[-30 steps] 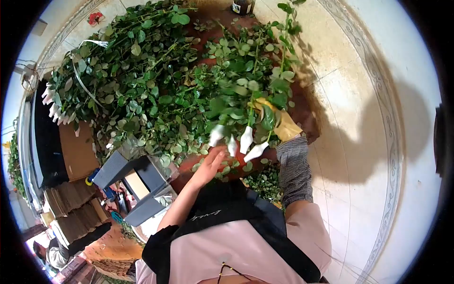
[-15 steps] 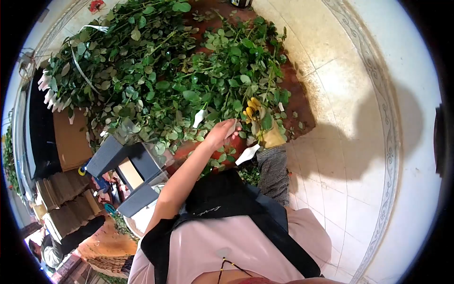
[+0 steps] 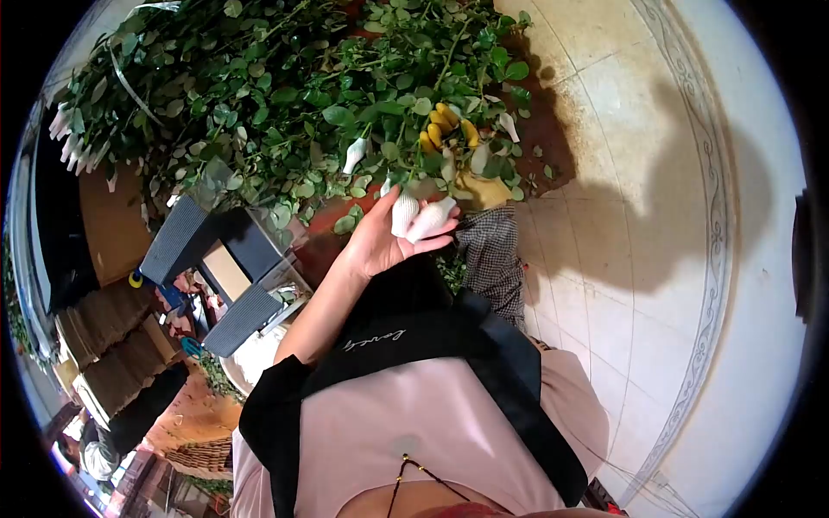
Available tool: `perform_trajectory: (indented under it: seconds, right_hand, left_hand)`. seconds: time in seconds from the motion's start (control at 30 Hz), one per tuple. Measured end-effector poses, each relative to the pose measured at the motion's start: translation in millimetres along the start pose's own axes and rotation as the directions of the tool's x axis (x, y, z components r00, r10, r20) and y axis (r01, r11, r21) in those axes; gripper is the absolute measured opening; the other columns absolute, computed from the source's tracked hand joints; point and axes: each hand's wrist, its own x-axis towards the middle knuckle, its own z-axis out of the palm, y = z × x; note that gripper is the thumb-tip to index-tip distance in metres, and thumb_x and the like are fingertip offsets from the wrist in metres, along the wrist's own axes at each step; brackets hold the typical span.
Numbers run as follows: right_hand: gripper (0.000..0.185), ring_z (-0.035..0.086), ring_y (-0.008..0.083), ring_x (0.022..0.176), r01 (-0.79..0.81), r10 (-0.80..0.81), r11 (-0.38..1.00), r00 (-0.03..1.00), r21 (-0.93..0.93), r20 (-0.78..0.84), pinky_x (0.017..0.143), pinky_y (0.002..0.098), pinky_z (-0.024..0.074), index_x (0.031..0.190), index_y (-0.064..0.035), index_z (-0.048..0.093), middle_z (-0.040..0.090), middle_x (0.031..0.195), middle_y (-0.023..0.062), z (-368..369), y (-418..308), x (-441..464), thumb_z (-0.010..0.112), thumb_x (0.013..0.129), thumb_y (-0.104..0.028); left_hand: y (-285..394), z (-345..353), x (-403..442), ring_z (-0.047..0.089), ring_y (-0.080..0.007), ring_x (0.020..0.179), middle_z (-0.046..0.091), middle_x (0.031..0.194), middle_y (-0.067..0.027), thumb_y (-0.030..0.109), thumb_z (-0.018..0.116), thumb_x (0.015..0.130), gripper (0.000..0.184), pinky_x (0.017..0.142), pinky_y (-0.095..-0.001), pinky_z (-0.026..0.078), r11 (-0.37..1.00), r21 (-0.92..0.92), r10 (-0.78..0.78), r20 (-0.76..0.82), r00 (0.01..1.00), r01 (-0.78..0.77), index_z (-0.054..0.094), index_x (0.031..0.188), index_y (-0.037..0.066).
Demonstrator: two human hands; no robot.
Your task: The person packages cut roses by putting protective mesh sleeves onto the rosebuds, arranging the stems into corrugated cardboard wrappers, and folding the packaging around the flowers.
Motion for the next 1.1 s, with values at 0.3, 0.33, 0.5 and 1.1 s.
perform_trajectory:
  seconds: [0.3, 0.33, 0.5, 1.1]
  right_hand:
    - [0.037, 0.063, 0.0236, 0.108, -0.031, 0.031, 0.989, 1.000, -0.146, 0.001, 0.089, 0.0313, 0.0544, 0.131, -0.0001, 0.053, 0.061, 0.123, 0.0150, 20.3, -9.2, -38.7, 0.055, 0.100, -0.021]
    - [0.037, 0.063, 0.0236, 0.108, -0.038, 0.038, 0.985, 0.999, -0.166, 0.000, 0.089, 0.0313, 0.0544, 0.131, -0.0001, 0.053, 0.061, 0.123, 0.0149, 21.7, -11.2, -48.6, 0.055, 0.100, -0.021]
    - [0.038, 0.063, 0.0233, 0.107, -0.089, 0.095, 0.967, 0.995, -0.240, 0.014, 0.089, 0.0313, 0.0544, 0.131, -0.0005, 0.053, 0.062, 0.122, 0.0145, 34.0, -6.9, -91.2, 0.055, 0.100, -0.022]
    - [0.039, 0.063, 0.0221, 0.106, -0.335, 0.425, 0.853, 0.891, -0.401, 0.158, 0.086, 0.0311, 0.0545, 0.132, -0.0019, 0.052, 0.063, 0.120, 0.0127, 195.7, 130.4, -92.2, 0.055, 0.101, -0.024]
  left_hand:
    - [-4.5, -26.9, 10.1, 0.064, -0.0234, 0.090, 0.064, 0.101, -0.0102, 0.044, 0.047, 0.101, 0.038, 0.083, -0.0385, 0.056, 0.939, 0.339, 0.143, -0.228, 0.963, -0.059, 0.057, 0.109, 0.008]
    - [-12.0, -37.1, 16.6, 0.066, -0.0218, 0.084, 0.065, 0.098, -0.0081, 0.043, 0.049, 0.101, 0.036, 0.078, -0.0373, 0.057, 0.846, 0.533, 0.145, -0.246, 0.958, 0.009, 0.056, 0.109, 0.009]
    - [-33.9, -13.9, -6.0, 0.065, -0.0155, 0.081, 0.064, 0.091, -0.0075, 0.040, 0.049, 0.102, 0.037, 0.078, -0.0306, 0.055, 0.298, 0.953, 0.036, 0.042, 0.998, -0.051, 0.054, 0.113, 0.005]
    - [155.2, -23.5, -375.4, 0.064, -0.0281, 0.108, 0.064, 0.118, -0.0143, 0.043, 0.046, 0.103, 0.054, 0.085, -0.0432, 0.057, 0.659, 0.750, 0.639, -0.515, 0.571, -0.061, 0.047, 0.133, -0.002]
